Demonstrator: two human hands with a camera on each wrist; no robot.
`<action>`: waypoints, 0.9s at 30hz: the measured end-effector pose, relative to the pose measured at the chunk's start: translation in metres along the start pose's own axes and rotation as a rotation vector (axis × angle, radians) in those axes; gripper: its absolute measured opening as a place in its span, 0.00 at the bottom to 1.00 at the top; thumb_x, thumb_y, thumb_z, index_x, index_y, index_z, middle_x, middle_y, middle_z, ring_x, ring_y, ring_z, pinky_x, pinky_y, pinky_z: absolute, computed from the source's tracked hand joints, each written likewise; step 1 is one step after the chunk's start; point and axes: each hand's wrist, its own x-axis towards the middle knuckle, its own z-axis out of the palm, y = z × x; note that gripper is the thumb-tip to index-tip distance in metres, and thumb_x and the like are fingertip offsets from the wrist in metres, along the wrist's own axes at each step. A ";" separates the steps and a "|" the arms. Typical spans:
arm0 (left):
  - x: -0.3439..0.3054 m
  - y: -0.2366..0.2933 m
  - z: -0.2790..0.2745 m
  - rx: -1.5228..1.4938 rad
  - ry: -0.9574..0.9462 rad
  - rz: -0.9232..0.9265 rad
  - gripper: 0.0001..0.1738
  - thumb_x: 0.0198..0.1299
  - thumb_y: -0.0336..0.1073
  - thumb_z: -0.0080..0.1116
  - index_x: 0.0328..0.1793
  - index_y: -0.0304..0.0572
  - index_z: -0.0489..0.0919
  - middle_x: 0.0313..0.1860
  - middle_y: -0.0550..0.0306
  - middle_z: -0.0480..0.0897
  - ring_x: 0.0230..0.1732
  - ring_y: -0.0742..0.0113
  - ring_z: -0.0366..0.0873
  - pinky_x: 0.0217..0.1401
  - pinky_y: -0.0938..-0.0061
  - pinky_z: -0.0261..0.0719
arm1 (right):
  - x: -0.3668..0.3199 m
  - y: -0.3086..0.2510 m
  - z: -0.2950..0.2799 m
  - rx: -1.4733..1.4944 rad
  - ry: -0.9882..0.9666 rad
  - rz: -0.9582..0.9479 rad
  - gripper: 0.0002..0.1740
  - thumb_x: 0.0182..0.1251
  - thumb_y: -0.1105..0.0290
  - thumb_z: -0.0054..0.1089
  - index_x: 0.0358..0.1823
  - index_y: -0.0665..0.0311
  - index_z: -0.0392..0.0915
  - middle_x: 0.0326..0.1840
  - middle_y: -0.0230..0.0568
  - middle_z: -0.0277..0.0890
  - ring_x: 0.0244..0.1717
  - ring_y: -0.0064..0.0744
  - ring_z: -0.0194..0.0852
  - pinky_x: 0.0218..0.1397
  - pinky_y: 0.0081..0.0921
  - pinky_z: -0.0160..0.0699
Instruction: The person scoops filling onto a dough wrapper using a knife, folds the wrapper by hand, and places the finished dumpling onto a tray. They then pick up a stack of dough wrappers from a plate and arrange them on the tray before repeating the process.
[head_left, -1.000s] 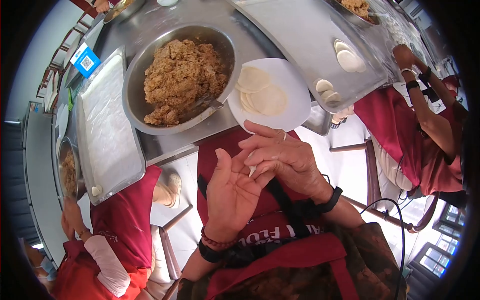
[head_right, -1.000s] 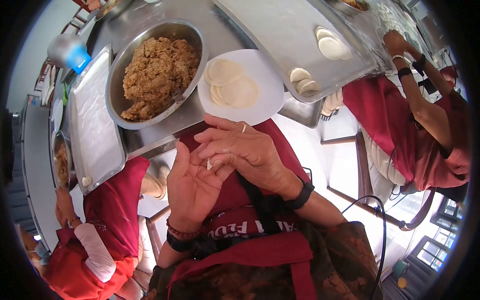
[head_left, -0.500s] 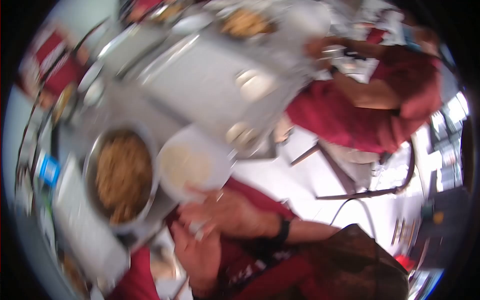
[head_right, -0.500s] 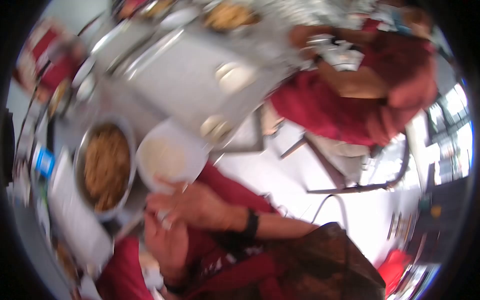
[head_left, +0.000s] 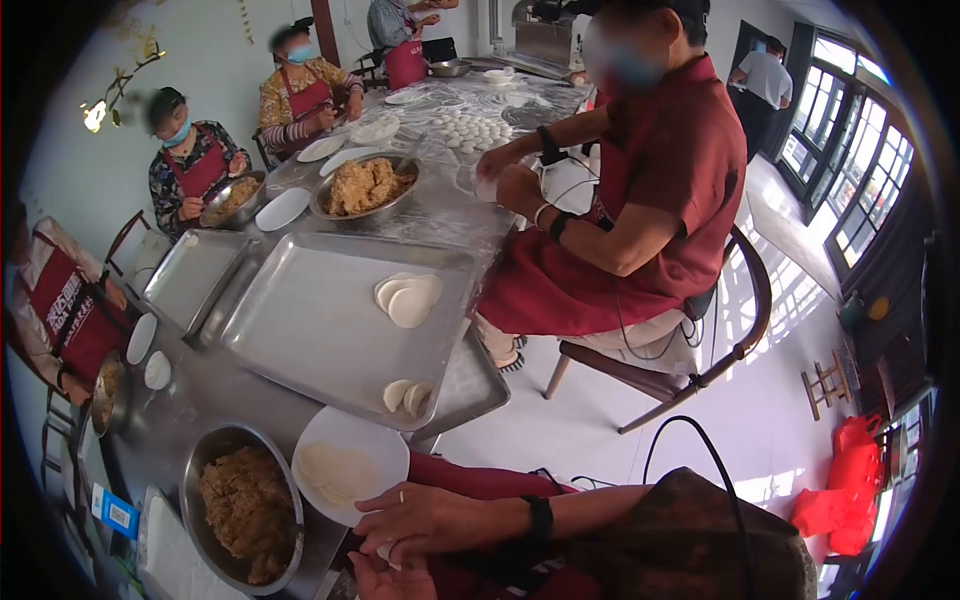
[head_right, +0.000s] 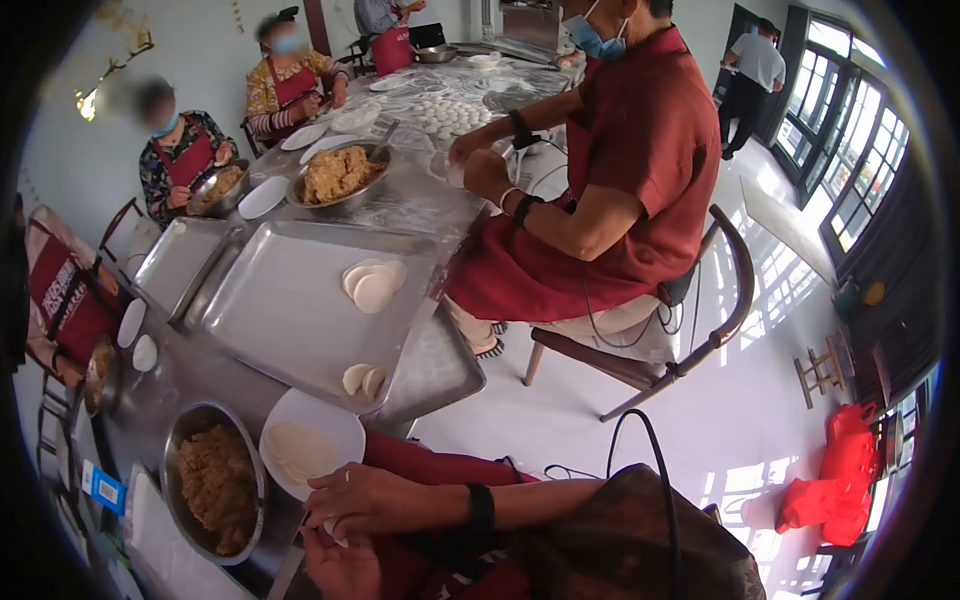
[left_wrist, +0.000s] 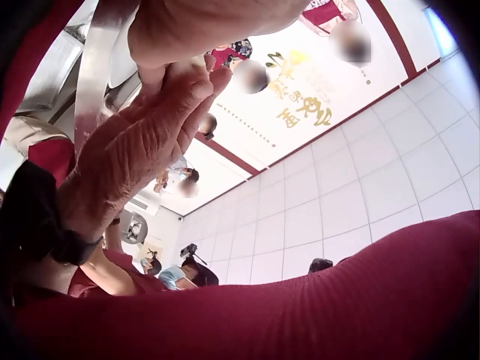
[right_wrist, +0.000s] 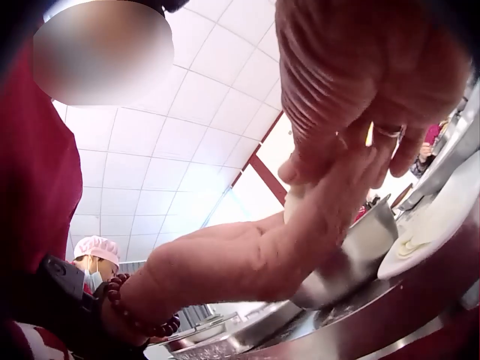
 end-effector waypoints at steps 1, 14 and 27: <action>-0.002 0.001 -0.001 0.011 0.006 -0.003 0.24 0.77 0.47 0.43 0.66 0.33 0.71 0.57 0.47 0.80 0.57 0.53 0.77 0.67 0.54 0.74 | 0.001 -0.001 -0.001 -0.001 -0.011 0.018 0.13 0.68 0.69 0.59 0.52 0.59 0.82 0.62 0.38 0.78 0.74 0.46 0.65 0.64 0.40 0.67; 0.013 0.010 0.008 -0.022 -0.080 -0.109 0.28 0.79 0.49 0.37 0.69 0.31 0.67 0.66 0.40 0.75 0.68 0.46 0.72 0.74 0.48 0.67 | 0.012 0.002 -0.015 0.475 -0.123 0.285 0.09 0.69 0.73 0.57 0.45 0.66 0.84 0.59 0.45 0.79 0.51 0.32 0.83 0.53 0.29 0.81; 0.038 -0.017 -0.011 0.161 0.041 -0.301 0.27 0.78 0.48 0.38 0.70 0.34 0.71 0.72 0.41 0.71 0.74 0.40 0.66 0.78 0.46 0.62 | 0.071 0.065 -0.131 0.215 -0.076 0.527 0.11 0.69 0.73 0.64 0.51 0.61 0.86 0.53 0.36 0.85 0.54 0.25 0.82 0.57 0.26 0.83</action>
